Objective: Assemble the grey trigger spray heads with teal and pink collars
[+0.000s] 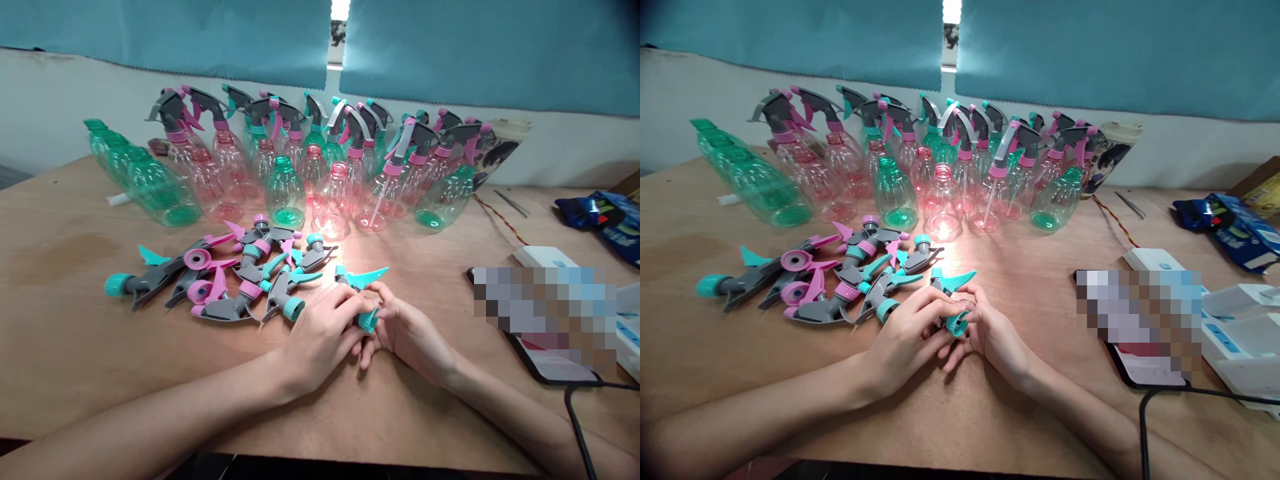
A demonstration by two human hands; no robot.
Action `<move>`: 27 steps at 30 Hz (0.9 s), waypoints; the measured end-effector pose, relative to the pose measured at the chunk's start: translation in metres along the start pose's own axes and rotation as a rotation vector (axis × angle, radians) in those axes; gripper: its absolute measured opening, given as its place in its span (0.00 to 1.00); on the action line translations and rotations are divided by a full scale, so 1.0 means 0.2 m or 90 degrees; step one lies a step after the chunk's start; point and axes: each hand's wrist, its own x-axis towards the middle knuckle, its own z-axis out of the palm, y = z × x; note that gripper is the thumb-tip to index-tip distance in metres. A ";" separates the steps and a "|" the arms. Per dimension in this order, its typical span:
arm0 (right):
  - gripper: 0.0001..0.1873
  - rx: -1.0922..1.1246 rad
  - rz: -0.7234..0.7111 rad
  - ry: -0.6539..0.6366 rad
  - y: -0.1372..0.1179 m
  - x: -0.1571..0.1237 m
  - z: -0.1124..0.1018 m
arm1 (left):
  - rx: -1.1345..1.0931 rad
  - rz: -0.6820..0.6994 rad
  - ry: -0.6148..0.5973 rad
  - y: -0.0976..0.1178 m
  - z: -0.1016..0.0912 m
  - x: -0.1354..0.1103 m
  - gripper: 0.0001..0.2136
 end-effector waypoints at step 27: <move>0.18 -0.076 0.032 -0.027 -0.01 0.03 -0.05 | -0.004 -0.031 -0.058 0.00 -0.01 0.01 0.10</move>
